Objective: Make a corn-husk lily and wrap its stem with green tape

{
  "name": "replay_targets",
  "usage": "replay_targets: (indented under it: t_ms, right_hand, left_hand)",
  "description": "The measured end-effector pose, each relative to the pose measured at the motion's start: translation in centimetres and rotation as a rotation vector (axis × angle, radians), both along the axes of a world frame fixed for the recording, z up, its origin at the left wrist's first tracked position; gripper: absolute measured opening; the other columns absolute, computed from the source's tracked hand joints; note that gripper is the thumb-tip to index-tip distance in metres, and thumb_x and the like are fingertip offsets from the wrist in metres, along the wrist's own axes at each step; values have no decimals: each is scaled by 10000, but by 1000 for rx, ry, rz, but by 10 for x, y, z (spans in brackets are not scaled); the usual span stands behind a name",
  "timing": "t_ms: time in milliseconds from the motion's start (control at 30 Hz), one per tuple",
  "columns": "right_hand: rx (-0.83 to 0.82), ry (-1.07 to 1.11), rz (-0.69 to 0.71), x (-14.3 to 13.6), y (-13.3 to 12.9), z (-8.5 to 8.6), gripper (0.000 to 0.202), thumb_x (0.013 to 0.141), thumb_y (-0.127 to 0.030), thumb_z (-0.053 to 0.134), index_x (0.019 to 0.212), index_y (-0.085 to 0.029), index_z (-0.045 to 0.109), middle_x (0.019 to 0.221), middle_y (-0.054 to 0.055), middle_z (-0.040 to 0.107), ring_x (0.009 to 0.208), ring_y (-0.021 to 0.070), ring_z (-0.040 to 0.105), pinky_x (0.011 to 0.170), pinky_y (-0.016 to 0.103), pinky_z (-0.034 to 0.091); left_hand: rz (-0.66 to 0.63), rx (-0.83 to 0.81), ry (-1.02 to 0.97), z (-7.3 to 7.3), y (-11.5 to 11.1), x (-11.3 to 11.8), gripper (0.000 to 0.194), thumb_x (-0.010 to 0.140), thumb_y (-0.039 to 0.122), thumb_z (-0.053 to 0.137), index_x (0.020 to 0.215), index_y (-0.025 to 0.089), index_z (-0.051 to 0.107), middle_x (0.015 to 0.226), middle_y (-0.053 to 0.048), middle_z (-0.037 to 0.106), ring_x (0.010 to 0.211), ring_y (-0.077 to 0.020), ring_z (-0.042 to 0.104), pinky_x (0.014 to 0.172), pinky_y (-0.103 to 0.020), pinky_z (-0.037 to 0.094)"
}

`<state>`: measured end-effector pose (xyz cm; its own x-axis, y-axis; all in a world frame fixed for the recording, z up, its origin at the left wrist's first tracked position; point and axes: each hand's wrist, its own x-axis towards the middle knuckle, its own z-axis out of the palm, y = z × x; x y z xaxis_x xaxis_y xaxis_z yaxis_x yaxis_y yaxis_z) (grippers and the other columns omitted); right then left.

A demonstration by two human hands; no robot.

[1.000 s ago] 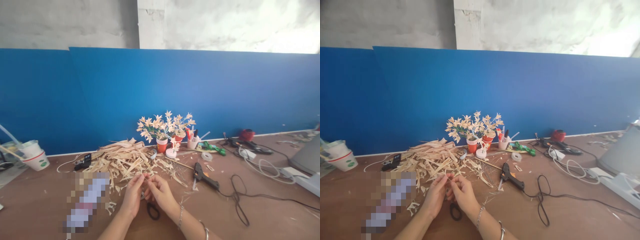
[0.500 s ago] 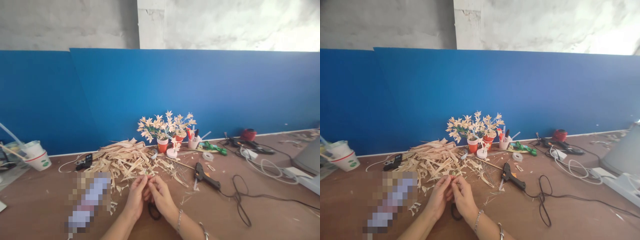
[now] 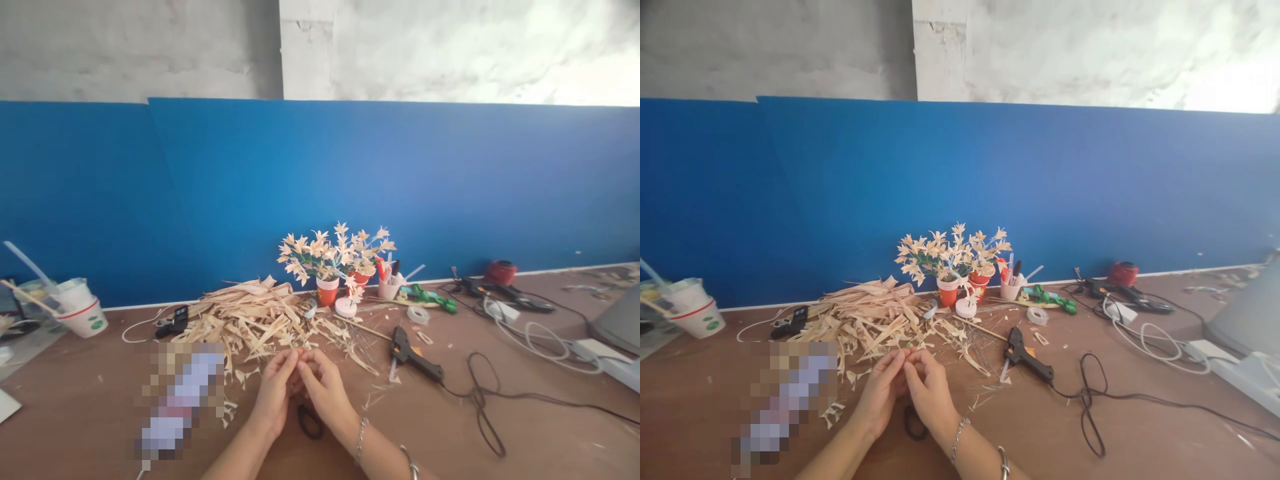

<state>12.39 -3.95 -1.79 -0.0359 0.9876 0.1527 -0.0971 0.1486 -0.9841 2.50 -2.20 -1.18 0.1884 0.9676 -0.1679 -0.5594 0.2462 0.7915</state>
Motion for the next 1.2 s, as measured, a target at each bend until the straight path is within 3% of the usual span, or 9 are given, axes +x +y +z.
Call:
replay_targets:
  t_ms: [133,300,467,600,700,800,900,1000,1200]
  right_hand:
    - [-43,-19,6,2,0,1,337,773,-504,524,755,-168,505,565,-16,567,458,101,532,445,204,428]
    - [-33,-29,9,1,1,-1,350,758,-517,529,734,-169,504,551,-24,556,418,90,512,421,199,418]
    - [-63,-68,11,0,0,2,358,756,-518,525,764,-159,533,511,-32,531,389,85,485,381,187,397]
    - [-9,-124,-134,7,1,7,308,792,-468,507,794,-163,546,479,-39,513,402,91,469,392,187,370]
    - [79,-77,-247,14,6,12,269,774,-432,554,762,-163,563,609,0,580,555,121,533,518,214,426]
    - [51,36,-180,19,11,18,286,721,-433,618,793,-156,615,727,28,623,685,151,569,633,247,453]
    - [-69,163,-1,20,12,21,305,700,-439,638,792,-148,629,594,-7,578,540,118,531,518,227,420]
    - [-144,250,132,18,11,21,284,718,-423,626,710,-140,596,477,-42,498,401,81,450,413,202,347]
    - [-161,296,41,19,11,19,287,639,-388,698,602,-128,582,498,-30,522,430,70,452,417,184,343]
  left_hand:
    - [77,44,-9,0,4,-4,244,643,342,712,765,144,639,818,-33,644,602,-106,561,502,-203,420]
    - [30,7,-17,-1,3,-2,278,616,363,722,760,141,635,693,-4,605,481,-79,497,378,-178,329]
    - [55,20,15,0,3,-3,261,613,346,726,753,141,643,760,-24,639,555,-105,549,442,-196,389]
    - [90,50,25,-1,6,-6,234,630,332,719,757,146,655,767,-29,656,670,-136,590,603,-235,450]
    - [51,47,33,-2,6,-7,210,647,313,713,761,147,656,709,-16,643,661,-121,589,580,-206,430]
    - [-77,39,38,0,3,-5,200,687,324,681,789,157,642,645,12,600,571,-90,570,425,-159,331]
    - [-177,26,29,1,0,-3,198,691,329,679,759,151,625,610,22,568,515,-77,552,360,-149,268]
    - [-238,5,31,1,-1,-2,201,671,310,701,722,135,617,577,21,562,475,-67,532,367,-148,294]
    - [-255,18,91,0,0,-3,190,646,252,722,729,109,629,624,-2,602,512,-64,544,473,-159,400]
